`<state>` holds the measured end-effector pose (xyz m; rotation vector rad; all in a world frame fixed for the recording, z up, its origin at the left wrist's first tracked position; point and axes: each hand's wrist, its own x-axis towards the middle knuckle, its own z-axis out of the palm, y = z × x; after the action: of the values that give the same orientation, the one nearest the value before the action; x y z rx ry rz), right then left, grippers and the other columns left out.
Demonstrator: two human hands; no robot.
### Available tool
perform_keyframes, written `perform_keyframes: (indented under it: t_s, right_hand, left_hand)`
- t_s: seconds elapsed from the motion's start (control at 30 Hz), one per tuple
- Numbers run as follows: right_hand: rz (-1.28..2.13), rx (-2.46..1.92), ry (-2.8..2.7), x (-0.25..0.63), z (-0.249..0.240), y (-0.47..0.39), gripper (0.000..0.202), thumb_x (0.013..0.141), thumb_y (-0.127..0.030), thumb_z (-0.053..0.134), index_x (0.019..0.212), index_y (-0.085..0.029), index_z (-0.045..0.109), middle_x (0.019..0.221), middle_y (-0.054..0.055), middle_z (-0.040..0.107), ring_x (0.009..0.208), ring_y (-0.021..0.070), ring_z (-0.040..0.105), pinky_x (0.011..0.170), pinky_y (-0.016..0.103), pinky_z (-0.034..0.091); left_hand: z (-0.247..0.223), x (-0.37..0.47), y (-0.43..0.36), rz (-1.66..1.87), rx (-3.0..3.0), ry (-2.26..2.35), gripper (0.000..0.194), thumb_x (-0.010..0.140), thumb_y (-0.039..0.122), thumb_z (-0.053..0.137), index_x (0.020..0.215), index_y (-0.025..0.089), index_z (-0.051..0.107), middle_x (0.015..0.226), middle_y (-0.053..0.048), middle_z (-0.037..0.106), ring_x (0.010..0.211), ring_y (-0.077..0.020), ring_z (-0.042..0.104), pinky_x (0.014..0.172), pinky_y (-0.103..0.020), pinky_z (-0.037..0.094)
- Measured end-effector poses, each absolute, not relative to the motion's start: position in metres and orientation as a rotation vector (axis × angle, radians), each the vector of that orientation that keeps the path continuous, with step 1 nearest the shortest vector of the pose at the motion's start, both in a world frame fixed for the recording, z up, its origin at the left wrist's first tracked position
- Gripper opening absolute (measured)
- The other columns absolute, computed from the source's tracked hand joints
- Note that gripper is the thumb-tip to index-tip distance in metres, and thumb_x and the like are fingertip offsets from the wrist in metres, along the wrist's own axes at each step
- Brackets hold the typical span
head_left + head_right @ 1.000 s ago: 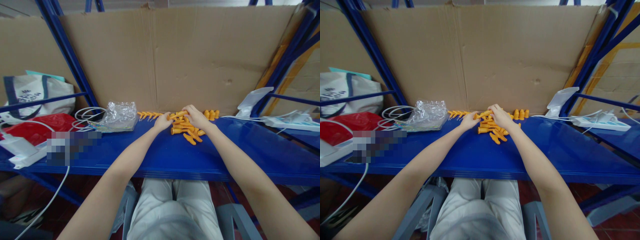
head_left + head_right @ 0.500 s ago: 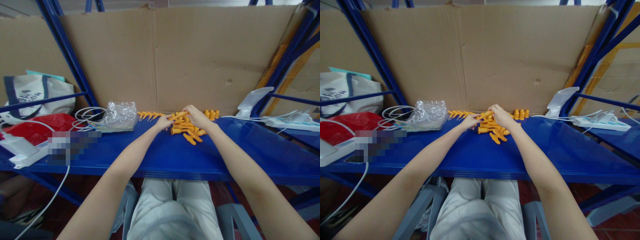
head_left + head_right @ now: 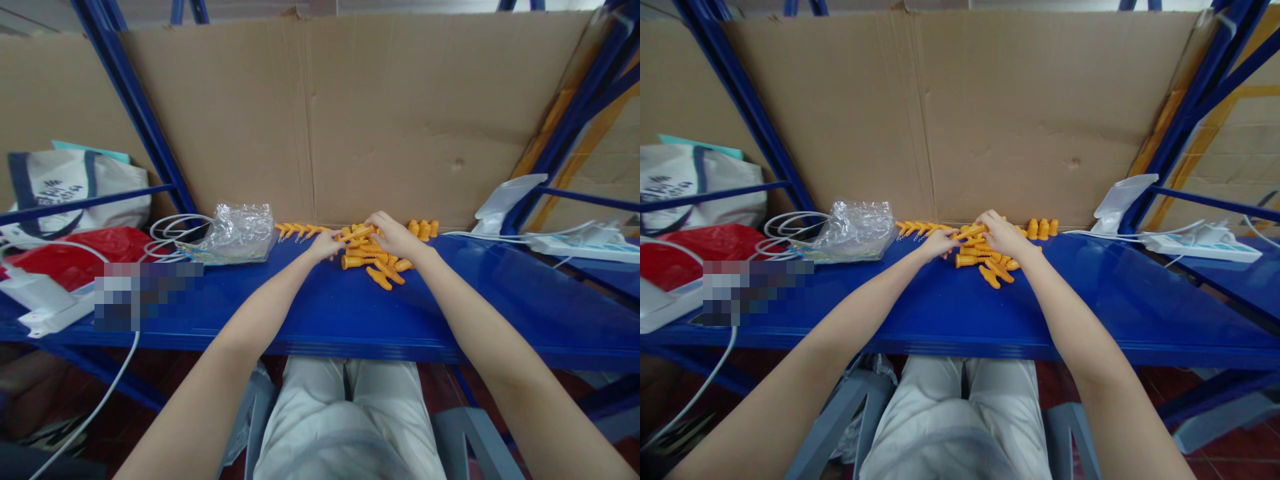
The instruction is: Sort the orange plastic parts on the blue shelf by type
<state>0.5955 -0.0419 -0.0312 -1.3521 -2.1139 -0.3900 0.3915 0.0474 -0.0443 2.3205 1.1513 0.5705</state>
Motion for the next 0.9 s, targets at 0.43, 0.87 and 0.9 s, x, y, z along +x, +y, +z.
perform_keyframes:
  t_s: [0.43,0.87,0.9]
  right_hand:
    - [-0.249,-1.53,-2.035,0.597,-0.04,-0.034,0.035,0.092,-0.033,0.057,0.121,-0.016,0.066,0.123,0.017,0.069,0.114,0.0306,0.065,0.101,0.05,0.05]
    - [-0.407,-1.495,-2.077,0.597,-0.037,-0.037,0.036,0.089,-0.02,0.055,0.124,-0.021,0.063,0.12,0.012,0.064,0.104,0.0267,0.065,0.093,0.045,0.054]
    - [-0.419,-1.502,-2.079,0.596,-0.037,-0.038,0.036,0.089,-0.02,0.054,0.124,-0.021,0.062,0.12,0.012,0.063,0.105,0.0267,0.064,0.093,0.044,0.054]
  left_hand:
    - [-0.039,0.385,0.036,0.645,2.846,1.504,0.066,0.097,0.033,0.046,0.159,0.017,0.03,0.122,-0.015,0.072,0.114,-0.0291,0.069,0.096,-0.037,0.052]
    - [-0.039,0.389,0.032,0.53,2.82,1.491,0.062,0.097,0.034,0.046,0.155,0.015,0.037,0.125,-0.018,0.071,0.12,-0.0309,0.067,0.1,-0.039,0.051]
    - [-0.039,0.389,0.032,0.522,2.818,1.489,0.062,0.097,0.035,0.046,0.155,0.015,0.037,0.125,-0.018,0.071,0.12,-0.0306,0.067,0.101,-0.038,0.051]
